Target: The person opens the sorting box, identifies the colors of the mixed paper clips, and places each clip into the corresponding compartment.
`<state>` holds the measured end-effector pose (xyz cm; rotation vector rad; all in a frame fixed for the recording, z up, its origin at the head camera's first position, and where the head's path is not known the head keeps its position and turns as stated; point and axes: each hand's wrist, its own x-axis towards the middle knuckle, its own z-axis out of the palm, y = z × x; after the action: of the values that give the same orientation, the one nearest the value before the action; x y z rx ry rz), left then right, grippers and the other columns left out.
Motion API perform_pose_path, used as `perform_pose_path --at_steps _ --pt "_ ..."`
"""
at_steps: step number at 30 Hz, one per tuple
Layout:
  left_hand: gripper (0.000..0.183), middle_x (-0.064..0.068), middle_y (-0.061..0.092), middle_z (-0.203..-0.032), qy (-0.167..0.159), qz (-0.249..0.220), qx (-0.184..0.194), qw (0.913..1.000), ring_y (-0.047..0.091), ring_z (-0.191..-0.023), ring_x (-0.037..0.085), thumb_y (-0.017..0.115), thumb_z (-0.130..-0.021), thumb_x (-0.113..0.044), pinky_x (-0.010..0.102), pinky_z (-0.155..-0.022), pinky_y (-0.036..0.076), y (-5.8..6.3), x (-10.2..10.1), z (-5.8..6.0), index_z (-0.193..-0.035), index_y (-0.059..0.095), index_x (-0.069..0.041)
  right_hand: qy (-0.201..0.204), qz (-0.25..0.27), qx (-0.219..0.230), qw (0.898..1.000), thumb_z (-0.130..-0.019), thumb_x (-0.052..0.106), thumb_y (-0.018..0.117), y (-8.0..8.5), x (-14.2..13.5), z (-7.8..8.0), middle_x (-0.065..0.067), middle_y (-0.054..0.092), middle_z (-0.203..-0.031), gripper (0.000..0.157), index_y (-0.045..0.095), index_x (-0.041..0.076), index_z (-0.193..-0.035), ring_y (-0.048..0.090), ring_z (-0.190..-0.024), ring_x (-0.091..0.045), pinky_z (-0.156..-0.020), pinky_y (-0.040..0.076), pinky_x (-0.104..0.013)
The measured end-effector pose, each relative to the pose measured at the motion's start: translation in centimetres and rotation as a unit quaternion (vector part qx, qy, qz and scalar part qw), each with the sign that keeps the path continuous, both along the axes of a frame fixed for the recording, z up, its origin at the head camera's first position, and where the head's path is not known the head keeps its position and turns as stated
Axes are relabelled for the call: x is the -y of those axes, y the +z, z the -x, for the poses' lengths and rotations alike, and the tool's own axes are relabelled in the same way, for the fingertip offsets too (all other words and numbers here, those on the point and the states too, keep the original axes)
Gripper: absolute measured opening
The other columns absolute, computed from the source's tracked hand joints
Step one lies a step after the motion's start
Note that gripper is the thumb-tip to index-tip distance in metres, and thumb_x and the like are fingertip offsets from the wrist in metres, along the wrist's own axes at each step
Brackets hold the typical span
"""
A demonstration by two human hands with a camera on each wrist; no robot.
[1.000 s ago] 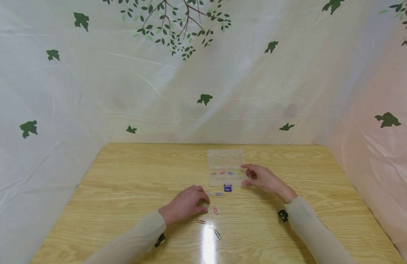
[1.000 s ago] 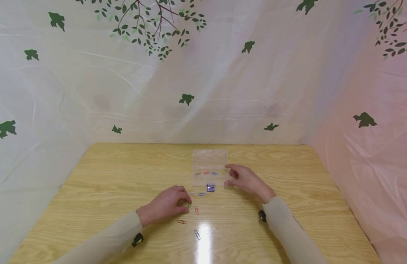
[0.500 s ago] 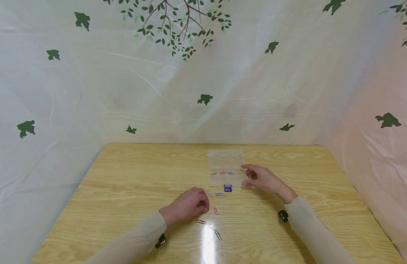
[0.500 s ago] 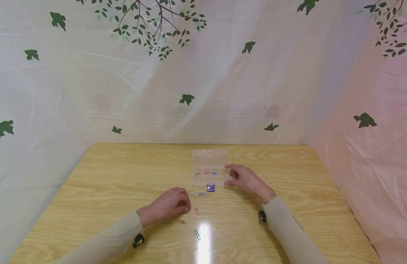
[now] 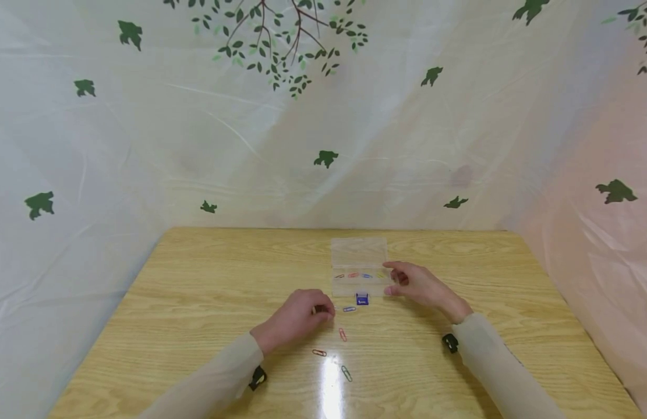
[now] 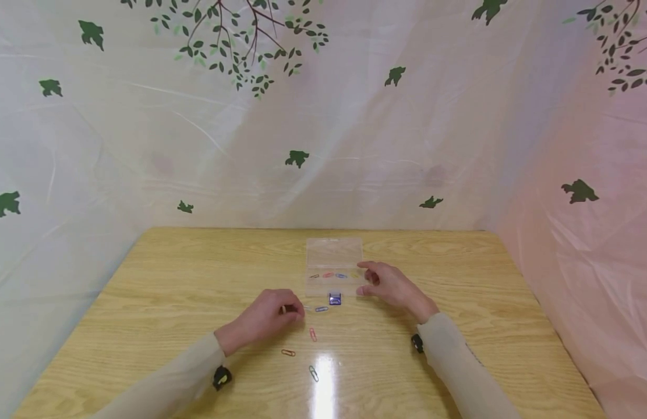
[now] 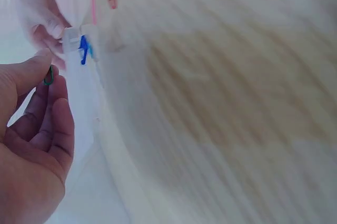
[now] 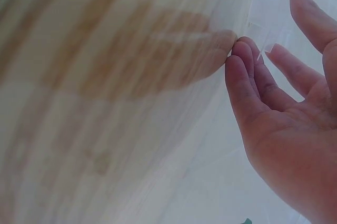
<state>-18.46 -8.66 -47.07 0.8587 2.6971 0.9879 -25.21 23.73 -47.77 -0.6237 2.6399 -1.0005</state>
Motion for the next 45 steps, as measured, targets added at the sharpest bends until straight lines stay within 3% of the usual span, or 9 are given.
perform_pose_path --at_steps 7,16,23,32,45 --pt "0.004 -0.012 0.068 -0.093 0.026 -0.028 -0.021 0.9990 0.059 -0.082 0.002 0.074 -0.097 -0.014 0.021 -0.072 0.054 1.3 -0.5 0.2 -0.099 0.078 -0.016 -0.001 0.007 0.001 1.000 -0.095 0.023 0.077 0.1 0.1 -0.1 -0.007 0.060 -0.106 0.066 0.050 -0.002 -0.149 0.051 -0.091 -0.020 -0.078 0.044 -0.034" --pt "0.005 -0.009 0.070 -0.094 0.023 -0.052 -0.063 0.9964 0.062 -0.085 0.004 0.074 -0.097 -0.013 0.024 -0.073 0.053 2.1 -1.3 0.8 -0.099 0.078 -0.015 -0.003 0.005 0.006 1.000 -0.095 0.022 0.077 0.1 0.1 0.0 -0.007 0.060 -0.107 0.066 0.049 -0.001 -0.150 0.052 -0.093 -0.020 -0.079 0.045 -0.035" --pt "0.005 -0.009 0.071 -0.095 0.024 -0.064 -0.072 0.9950 0.063 -0.087 0.004 0.075 -0.096 -0.013 0.026 -0.076 0.053 2.2 -1.7 1.8 -0.099 0.078 -0.015 -0.007 0.003 0.007 1.000 -0.095 0.025 0.077 0.1 0.2 0.1 -0.007 0.061 -0.108 0.066 0.050 0.000 -0.150 0.052 -0.094 -0.020 -0.081 0.045 -0.035" --pt "0.005 -0.007 0.071 -0.096 0.035 -0.047 -0.074 0.9955 0.064 -0.089 0.007 0.074 -0.097 -0.014 0.028 -0.078 0.053 2.3 -2.2 3.4 -0.100 0.078 -0.016 -0.002 0.008 -0.001 1.000 -0.096 0.025 0.077 0.2 0.1 0.2 -0.007 0.061 -0.108 0.066 0.050 -0.002 -0.149 0.052 -0.093 -0.020 -0.082 0.047 -0.037" --pt "0.007 -0.007 0.070 -0.097 0.041 -0.006 -0.058 0.9975 0.064 -0.090 0.008 0.073 -0.098 -0.018 0.029 -0.084 0.055 1.5 -3.5 5.3 -0.102 0.078 -0.016 -0.001 0.007 0.002 1.000 -0.095 0.025 0.077 0.4 0.2 0.2 -0.008 0.061 -0.109 0.066 0.050 -0.002 -0.149 0.052 -0.094 -0.021 -0.081 0.046 -0.037"
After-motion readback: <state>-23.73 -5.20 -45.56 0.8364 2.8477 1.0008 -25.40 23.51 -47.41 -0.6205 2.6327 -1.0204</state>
